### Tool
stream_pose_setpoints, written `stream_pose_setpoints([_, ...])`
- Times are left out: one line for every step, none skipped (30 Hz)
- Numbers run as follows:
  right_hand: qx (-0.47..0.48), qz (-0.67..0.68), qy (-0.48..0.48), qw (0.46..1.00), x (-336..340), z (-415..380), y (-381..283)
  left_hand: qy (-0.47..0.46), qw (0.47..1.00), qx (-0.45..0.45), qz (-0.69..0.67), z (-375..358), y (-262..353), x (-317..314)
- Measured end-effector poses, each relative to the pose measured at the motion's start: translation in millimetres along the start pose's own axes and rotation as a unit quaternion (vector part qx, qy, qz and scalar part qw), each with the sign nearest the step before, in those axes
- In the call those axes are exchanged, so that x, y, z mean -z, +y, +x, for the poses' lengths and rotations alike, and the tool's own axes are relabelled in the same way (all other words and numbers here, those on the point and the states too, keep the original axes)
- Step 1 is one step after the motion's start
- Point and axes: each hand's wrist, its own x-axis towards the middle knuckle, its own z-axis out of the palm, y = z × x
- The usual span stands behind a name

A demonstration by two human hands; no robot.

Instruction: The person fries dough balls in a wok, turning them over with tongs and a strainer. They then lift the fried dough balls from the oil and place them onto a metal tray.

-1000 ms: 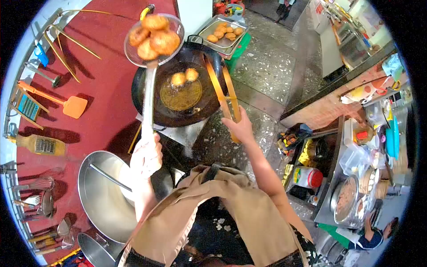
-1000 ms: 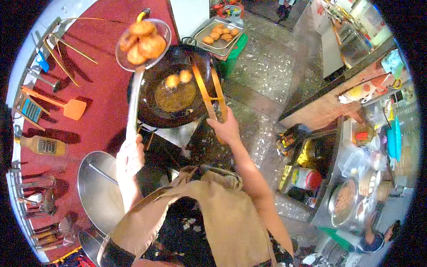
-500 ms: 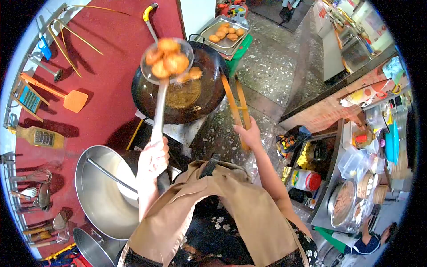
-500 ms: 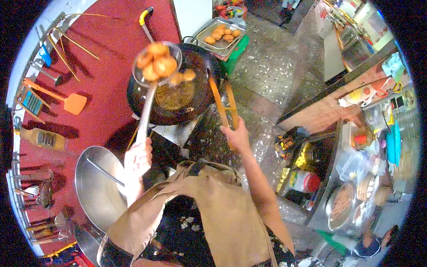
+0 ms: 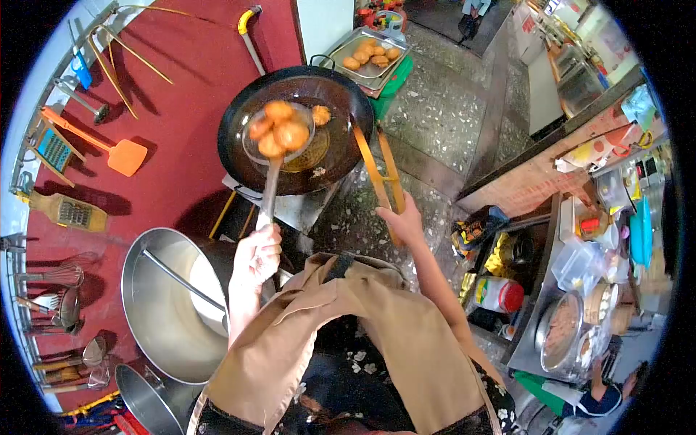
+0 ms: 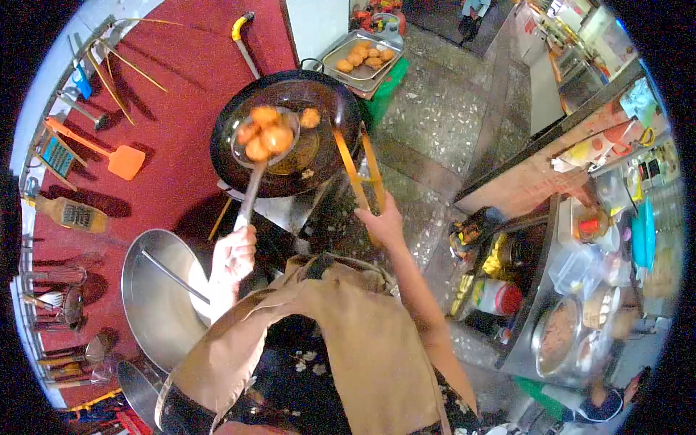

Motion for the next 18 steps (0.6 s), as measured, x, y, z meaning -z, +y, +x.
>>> stream_pose_setpoints([-0.016,-0.009,-0.006,1.0,4,-2,-1,0.001,0.999,0.02,-0.026,2,-2,8])
stream_pose_setpoints([-0.034,-0.02,-0.013,0.999,8,-3,0,0.014,0.999,0.026,-0.038,2,-5,15])
stream_pose_setpoints([-0.033,-0.019,-0.011,0.999,9,-3,0,0.013,0.999,0.026,-0.036,0,-6,16])
stream_pose_setpoints([-0.043,-0.019,-0.013,0.999,10,-2,1,0.013,0.999,0.028,-0.037,-2,-6,15])
stream_pose_setpoints([-0.053,-0.02,-0.016,0.998,9,-2,2,0.014,0.999,0.03,-0.038,-4,-6,14])
stream_pose_setpoints([-0.054,-0.021,-0.017,0.998,8,0,1,0.007,1.0,0.015,-0.004,-7,-6,6])
stream_pose_setpoints([-0.049,-0.02,-0.023,0.998,7,4,1,0.018,0.999,-0.026,0.028,-11,-7,-7])
stream_pose_setpoints([-0.045,-0.019,-0.029,0.998,5,6,0,0.025,0.994,-0.058,0.086,-17,-6,-23])
stream_pose_setpoints([-0.047,-0.02,-0.034,0.998,2,7,-1,0.034,0.985,-0.09,0.142,-22,-2,-38])
stream_pose_setpoints([-0.039,-0.019,-0.03,0.999,-2,10,-4,-0.021,0.985,-0.087,0.15,-24,4,-46])
stream_pose_setpoints([-0.03,-0.017,-0.025,0.999,-6,13,-6,-0.03,0.98,-0.101,0.171,-25,9,-58])
stream_pose_setpoints([-0.031,-0.017,-0.028,0.999,-9,14,-10,-0.034,0.974,-0.122,0.186,-27,10,-72])
stream_pose_setpoints([-0.026,-0.003,-0.032,0.999,-11,14,-14,-0.037,0.968,-0.141,0.202,-28,11,-84])
stream_pose_setpoints([-0.022,0.012,-0.036,0.999,-12,14,-18,-0.056,0.963,-0.146,0.217,-28,14,-90])
stream_pose_setpoints([-0.024,0.012,-0.038,0.999,-14,14,-21,-0.069,0.961,-0.15,0.221,-28,15,-93])
stream_pose_setpoints([-0.028,0.019,-0.049,0.998,-15,13,-24,-0.072,0.959,-0.154,0.225,-28,16,-93])
stream_pose_setpoints([-0.033,0.027,-0.06,0.997,-15,12,-24,-0.076,0.957,-0.158,0.23,-28,15,-92])
stream_pose_setpoints([-0.034,0.027,-0.06,0.997,-16,11,-21,-0.075,0.958,-0.157,0.23,-29,12,-89])
